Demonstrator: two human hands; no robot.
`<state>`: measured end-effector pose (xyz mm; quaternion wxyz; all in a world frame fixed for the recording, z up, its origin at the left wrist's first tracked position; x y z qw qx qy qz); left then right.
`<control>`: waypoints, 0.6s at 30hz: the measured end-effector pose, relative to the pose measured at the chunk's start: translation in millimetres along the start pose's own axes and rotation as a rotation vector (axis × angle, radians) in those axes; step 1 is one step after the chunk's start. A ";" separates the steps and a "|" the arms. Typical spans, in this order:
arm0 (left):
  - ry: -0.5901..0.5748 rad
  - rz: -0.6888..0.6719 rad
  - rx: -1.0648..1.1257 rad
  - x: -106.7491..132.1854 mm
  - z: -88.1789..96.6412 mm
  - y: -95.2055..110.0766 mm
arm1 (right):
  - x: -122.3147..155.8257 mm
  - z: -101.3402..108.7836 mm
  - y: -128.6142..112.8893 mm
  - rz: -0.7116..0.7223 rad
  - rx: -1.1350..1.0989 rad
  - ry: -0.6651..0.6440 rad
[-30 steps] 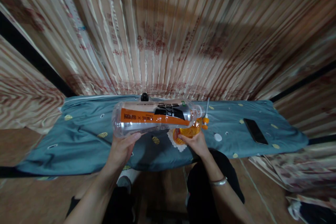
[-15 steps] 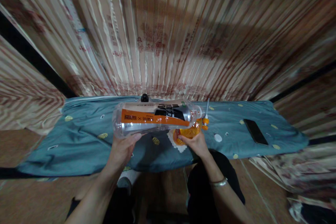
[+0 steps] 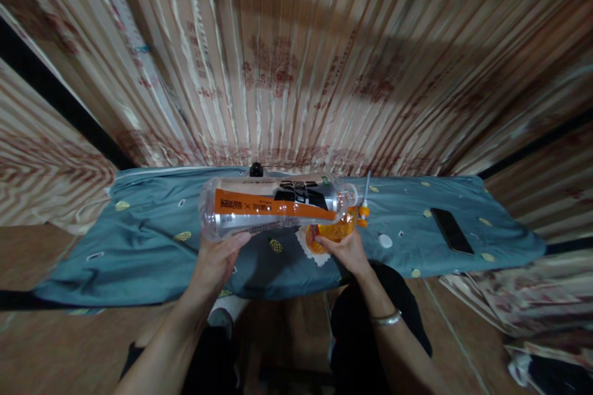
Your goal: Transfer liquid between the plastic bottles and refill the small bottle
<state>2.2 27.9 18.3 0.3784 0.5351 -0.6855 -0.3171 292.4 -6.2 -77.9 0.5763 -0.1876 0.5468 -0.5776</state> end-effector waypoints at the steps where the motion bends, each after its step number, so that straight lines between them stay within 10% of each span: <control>1: -0.001 0.004 -0.002 -0.1 0.4 -0.4 | 0.1 -0.1 0.7 -0.002 -0.008 -0.002; 18: 0.018 0.049 -0.022 2.4 0.9 -1.2 | 0.5 1.0 0.8 0.030 0.023 -0.023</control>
Point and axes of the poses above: each hand's wrist, its own x-axis away from the middle knuckle, its own z-axis out of the back of the hand, y = z × x, the point moved 3 cm from there along -x, towards the middle knuckle, and after that the axes turned 15 degrees about z, right-handed, at the moved point
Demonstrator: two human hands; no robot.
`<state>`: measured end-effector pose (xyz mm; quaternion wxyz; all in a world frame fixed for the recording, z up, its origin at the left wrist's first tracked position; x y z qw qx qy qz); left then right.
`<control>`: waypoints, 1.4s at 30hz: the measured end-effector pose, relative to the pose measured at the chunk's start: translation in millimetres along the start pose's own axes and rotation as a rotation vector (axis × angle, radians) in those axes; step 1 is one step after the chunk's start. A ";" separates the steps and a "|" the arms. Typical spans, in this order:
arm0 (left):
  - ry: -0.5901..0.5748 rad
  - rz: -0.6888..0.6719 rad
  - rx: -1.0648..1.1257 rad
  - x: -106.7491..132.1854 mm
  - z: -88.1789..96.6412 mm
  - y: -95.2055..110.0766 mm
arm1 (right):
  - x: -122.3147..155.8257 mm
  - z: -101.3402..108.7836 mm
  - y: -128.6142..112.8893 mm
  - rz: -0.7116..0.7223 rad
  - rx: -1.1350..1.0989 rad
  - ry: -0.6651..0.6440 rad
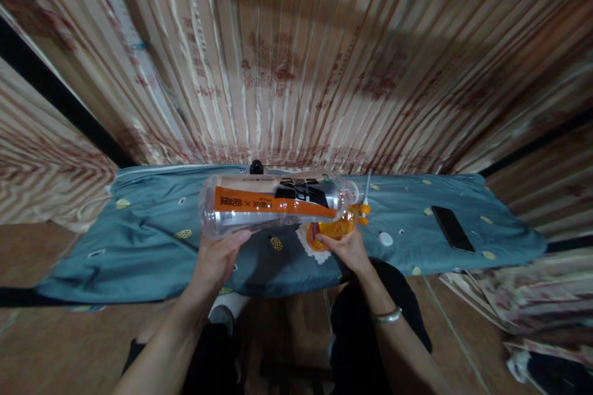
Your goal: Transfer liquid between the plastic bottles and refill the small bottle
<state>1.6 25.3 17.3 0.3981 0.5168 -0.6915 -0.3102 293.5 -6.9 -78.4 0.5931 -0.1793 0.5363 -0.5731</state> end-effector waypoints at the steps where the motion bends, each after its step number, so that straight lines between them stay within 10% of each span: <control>1: 0.001 0.003 -0.005 0.5 -0.3 0.4 | -0.1 0.0 -0.5 0.005 0.002 0.001; 42: -0.033 -0.039 0.037 -0.1 -4.5 3.6 | -1.2 -0.2 -3.6 -0.052 -0.036 0.007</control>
Point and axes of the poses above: each hand's wrist, its own x-axis away from the middle knuckle, its own z-axis out of the back of the hand, y = z × x, the point moved 3 cm from there along -x, towards the middle knuckle, and after that the axes turned 15 degrees about z, right-handed, at the moved point
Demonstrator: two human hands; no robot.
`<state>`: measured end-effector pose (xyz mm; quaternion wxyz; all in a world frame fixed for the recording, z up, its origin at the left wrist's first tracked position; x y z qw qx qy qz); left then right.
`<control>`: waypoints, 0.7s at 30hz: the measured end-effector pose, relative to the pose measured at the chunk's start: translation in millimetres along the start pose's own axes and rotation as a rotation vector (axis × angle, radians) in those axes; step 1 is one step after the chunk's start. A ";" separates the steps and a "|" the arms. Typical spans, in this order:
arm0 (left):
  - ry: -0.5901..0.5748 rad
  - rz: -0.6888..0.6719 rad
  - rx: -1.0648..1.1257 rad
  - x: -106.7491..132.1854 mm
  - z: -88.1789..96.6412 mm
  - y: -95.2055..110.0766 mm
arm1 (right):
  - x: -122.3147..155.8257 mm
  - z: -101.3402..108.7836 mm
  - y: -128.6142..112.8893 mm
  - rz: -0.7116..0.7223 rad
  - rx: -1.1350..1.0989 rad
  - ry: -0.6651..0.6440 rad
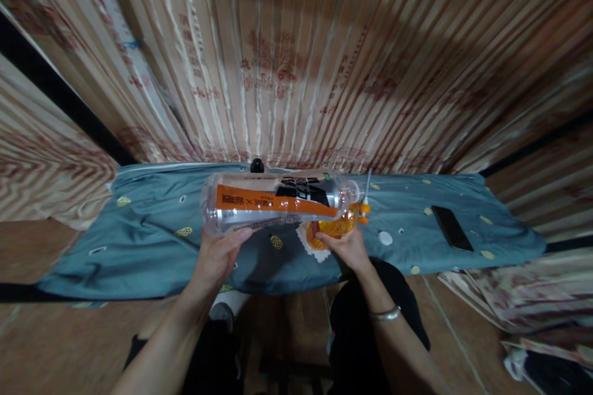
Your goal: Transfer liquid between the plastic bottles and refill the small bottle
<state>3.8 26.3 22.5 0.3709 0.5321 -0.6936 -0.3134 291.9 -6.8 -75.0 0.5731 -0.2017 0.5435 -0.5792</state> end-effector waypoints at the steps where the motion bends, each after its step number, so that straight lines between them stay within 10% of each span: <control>1: -0.004 -0.003 0.005 -0.3 0.0 -0.3 | -0.2 0.0 -0.7 0.007 0.000 -0.001; 21: -0.036 0.021 0.011 -4.1 7.2 -8.2 | 1.0 -1.7 4.6 0.018 0.006 -0.017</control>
Point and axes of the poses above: each hand's wrist, its own x-axis away from the middle knuckle, its own z-axis out of the back of the hand, y = z × x, the point moved 3 cm from there along -x, towards the middle knuckle, and after that the axes turned 15 degrees about z, right-handed, at the moved point
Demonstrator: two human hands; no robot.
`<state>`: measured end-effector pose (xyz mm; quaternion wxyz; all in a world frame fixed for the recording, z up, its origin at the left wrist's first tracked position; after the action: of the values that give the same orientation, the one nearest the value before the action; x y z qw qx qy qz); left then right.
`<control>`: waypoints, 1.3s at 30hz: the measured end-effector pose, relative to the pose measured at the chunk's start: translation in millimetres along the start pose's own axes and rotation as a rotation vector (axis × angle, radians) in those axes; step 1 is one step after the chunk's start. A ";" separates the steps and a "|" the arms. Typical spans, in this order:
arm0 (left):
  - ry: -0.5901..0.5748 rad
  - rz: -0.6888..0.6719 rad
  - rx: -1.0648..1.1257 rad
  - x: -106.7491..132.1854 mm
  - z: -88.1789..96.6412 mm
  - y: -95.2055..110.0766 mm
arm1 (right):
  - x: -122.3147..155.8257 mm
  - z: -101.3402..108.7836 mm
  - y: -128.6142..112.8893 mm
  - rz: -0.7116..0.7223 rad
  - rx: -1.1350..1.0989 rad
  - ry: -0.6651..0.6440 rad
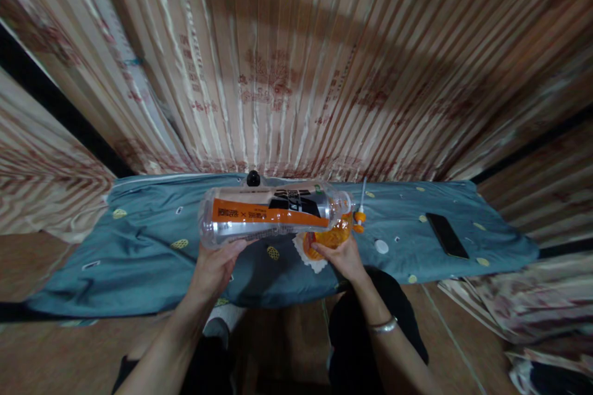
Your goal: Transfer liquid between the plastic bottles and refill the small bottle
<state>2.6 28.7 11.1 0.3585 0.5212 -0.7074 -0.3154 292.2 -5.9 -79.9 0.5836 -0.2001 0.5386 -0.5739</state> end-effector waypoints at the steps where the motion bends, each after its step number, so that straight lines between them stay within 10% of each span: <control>1: -0.008 0.000 0.002 -0.5 0.7 -0.8 | 0.0 0.1 -0.1 0.002 0.006 0.001; 39: 0.034 0.148 -0.005 -0.9 12.1 -8.9 | 0.2 5.1 -11.6 0.002 0.015 -0.002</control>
<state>-2.8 28.1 -3.0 0.3941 0.4717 -0.7370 -0.2812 291.3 -11.1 -68.4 0.5863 -0.1957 0.5340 -0.5769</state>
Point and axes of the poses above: each hand's wrist, its own x-axis away from the middle knuckle, its own z-axis out of the back of the hand, y = z × x, the point moved 3 cm from there along -x, towards the middle knuckle, and after that the axes turned 15 degrees about z, right-handed, at the moved point
